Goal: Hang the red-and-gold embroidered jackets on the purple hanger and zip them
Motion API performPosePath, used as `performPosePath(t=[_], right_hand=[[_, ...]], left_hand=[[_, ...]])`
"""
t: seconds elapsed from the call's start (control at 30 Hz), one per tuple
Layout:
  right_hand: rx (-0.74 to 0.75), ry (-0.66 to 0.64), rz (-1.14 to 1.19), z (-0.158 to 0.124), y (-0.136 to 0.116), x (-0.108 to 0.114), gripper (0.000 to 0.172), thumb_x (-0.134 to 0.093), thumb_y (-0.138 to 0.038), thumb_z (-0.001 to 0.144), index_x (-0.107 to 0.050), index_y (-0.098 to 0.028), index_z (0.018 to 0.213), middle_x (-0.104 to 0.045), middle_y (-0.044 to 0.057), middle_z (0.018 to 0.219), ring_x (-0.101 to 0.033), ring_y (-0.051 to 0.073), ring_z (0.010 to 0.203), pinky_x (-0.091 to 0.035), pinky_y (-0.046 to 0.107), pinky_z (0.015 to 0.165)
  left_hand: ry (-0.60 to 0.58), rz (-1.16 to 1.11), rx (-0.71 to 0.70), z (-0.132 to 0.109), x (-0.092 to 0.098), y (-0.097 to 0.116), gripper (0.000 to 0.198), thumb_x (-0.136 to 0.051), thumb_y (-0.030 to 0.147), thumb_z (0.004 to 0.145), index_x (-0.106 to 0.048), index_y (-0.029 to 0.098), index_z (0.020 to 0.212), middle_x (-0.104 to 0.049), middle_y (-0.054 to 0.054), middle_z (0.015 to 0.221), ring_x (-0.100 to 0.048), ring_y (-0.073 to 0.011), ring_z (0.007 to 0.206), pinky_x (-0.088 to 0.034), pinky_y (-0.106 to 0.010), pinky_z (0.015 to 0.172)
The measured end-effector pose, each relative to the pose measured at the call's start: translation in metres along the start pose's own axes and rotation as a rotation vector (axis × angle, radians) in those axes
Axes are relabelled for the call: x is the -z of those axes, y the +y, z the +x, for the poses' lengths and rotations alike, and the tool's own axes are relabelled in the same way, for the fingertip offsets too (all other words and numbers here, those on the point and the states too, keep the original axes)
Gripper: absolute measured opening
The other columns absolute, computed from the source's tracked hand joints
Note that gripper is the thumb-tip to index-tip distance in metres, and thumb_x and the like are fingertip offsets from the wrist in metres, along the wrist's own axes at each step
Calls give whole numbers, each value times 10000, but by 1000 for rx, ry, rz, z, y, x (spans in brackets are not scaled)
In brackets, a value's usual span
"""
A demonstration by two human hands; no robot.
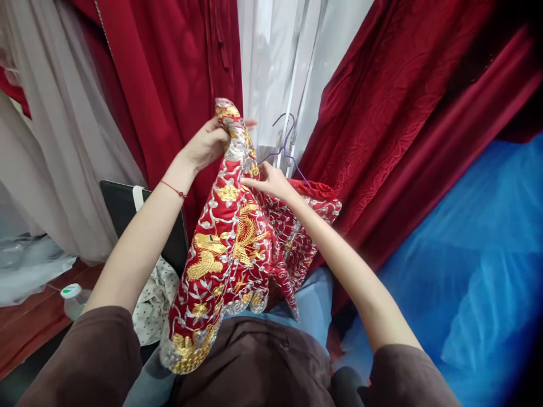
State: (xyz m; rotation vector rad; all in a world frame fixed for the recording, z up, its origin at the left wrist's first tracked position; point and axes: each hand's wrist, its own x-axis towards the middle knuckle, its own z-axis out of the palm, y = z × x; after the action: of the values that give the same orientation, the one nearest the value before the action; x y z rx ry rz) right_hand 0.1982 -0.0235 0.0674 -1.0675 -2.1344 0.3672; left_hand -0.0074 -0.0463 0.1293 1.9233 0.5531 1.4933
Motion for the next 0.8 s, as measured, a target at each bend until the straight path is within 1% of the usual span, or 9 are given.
performPosePath(t=[0.07,0.17,0.27,0.37,0.43,0.53,0.6,0.7,0.8], right_hand=[[-43,-21,-18,-4,3,-12,717,-658,-716,787,-608,-146,1219,-680,166,1158,-645,331,1057,-525,487,933],[-114,-93,74,-18,1,-19,781,-448,-772,877,-568,-128,1301,-627,194,1321,-609,342,1200,-469,506,1041],[-149,-180,216,-33,-10,-22,849,-423,-792,869,-485,-154,1426,-549,165,1458,-541,335,1324,-426,494,1114],[-131,-222,292,-42,-24,-32,941,-626,-729,783,-400,-166,1501,-560,154,1450,-572,325,1291,-472,478,1089],[-116,-178,272,-42,-30,-39,982,-738,-631,728,-380,-161,1512,-585,164,1415,-601,330,1245,-496,492,1062],[-119,-21,155,-34,-29,-41,890,-771,-454,735,-408,-142,1486,-615,184,1362,-608,344,1226,-490,518,1055],[-100,39,94,-25,-21,-34,773,-741,-392,767,-464,-148,1445,-635,178,1334,-610,340,1221,-493,523,1044],[-83,-51,66,-13,-5,-23,682,-768,-397,744,-565,-179,1357,-680,143,1269,-652,321,1139,-538,511,973],[-170,-192,20,-9,4,-23,547,-817,-390,694,-684,-176,1180,-733,122,1136,-698,303,1016,-574,477,901]], left_hand=[[78,47,53,-1,8,-20,204,-613,108,823,-648,143,1021,-708,-73,1149,-590,-275,1280,-501,-449,1055],[198,127,77,-4,26,-51,271,-692,168,763,-655,159,1031,-727,-74,1039,-668,-267,1139,-542,-438,994],[261,205,31,-2,30,-64,291,-713,211,754,-667,153,1035,-730,-76,1031,-673,-267,1098,-541,-423,986],[303,312,-77,4,18,-52,268,-732,247,768,-678,149,1011,-721,-77,1058,-630,-299,1170,-502,-424,1035],[327,393,-153,8,8,-34,272,-752,242,771,-665,160,1015,-704,-65,1096,-595,-313,1224,-473,-415,1063],[350,497,-250,14,5,-8,307,-749,203,796,-596,177,1061,-657,-23,1139,-599,-283,1228,-463,-378,1050],[367,531,-288,19,12,-1,331,-730,173,814,-537,177,1083,-626,-4,1138,-638,-240,1167,-471,-353,1014],[428,464,-243,24,32,-11,393,-744,145,803,-505,178,1113,-646,-10,1070,-678,-218,1084,-491,-355,979],[480,312,-152,23,50,-38,481,-821,238,757,-555,195,1155,-693,-58,1074,-657,-266,1153,-497,-389,1005]])
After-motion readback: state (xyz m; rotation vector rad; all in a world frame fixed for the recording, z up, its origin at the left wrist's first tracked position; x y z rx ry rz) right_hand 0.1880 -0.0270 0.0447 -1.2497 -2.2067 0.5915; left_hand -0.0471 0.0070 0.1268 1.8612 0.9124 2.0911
